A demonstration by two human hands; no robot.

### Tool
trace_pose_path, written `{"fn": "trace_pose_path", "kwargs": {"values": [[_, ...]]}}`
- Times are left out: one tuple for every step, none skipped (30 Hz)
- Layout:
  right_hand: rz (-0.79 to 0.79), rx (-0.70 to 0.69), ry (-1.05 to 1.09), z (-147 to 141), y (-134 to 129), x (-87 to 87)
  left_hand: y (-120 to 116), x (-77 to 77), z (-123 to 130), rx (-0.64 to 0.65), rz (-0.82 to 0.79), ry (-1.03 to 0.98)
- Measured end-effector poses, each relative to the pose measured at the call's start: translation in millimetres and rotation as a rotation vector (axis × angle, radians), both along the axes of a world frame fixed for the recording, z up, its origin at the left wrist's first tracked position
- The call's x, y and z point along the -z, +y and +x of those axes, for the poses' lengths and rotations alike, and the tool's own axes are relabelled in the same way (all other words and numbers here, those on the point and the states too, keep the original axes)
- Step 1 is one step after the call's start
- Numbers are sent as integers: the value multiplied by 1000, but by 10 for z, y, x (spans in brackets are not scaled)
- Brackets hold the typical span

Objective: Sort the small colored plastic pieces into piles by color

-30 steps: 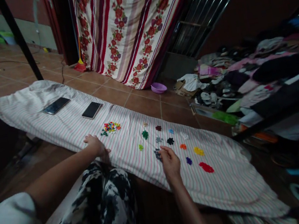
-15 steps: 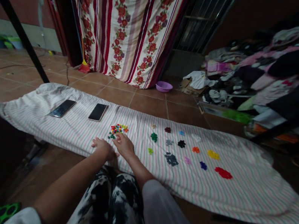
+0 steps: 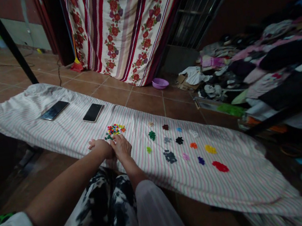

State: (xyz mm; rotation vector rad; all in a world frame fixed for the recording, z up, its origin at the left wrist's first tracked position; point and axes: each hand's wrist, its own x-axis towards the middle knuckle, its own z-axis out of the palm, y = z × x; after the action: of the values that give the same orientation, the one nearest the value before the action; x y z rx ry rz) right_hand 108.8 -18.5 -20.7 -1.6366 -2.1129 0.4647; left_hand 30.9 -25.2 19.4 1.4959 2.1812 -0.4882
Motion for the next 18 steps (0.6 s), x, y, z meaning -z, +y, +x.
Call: {"fn": "trace_pose_path", "kwargs": {"values": [[13, 5, 17, 1, 2, 16, -3, -1, -9, -17, 15, -34], [27, 10, 39, 3, 3, 34, -9, -2, -17, -37, 35, -63], [41, 17, 65, 6, 4, 51, -17, -4, -25, -51, 58, -79], [53, 25, 93, 9, 4, 67, -29, -7, -32, -57, 79, -78], [63, 30, 122, 13, 3, 82, -44, -12, -38, -51, 87, -59], [68, 35, 151, 17, 2, 94, -63, -20, -41, -35, 77, -24], [71, 41, 178, 20, -1, 102, -83, -29, -43, -9, 57, 21], [69, 49, 200, 23, -4, 107, -103, -40, -44, 22, 35, 62], [64, 58, 219, 26, -8, 109, -121, -50, -44, 46, 18, 91], [58, 66, 234, 29, -12, 109, -137, -59, -44, 65, 14, 102], [50, 73, 247, 32, -16, 106, -149, -63, -46, 82, 22, 93], [41, 77, 257, 36, -20, 103, -157, -62, -50, 97, 38, 73], [32, 77, 267, 40, -23, 99, -161, -54, -58, 110, 52, 49], [25, 77, 276, 45, -24, 97, -162, -38, -70, 120, 61, 28], [22, 78, 282, 49, -24, 96, -160, -14, -85, 131, 74, 12], [23, 80, 285, 53, -24, 97, -157, 15, -105, 145, 92, -2], [27, 84, 285, 57, -22, 99, -154, 47, -126, 158, 127, -18], [33, 87, 283, 59, -20, 102, -150, 80, -149, 174, 179, -38]]}}
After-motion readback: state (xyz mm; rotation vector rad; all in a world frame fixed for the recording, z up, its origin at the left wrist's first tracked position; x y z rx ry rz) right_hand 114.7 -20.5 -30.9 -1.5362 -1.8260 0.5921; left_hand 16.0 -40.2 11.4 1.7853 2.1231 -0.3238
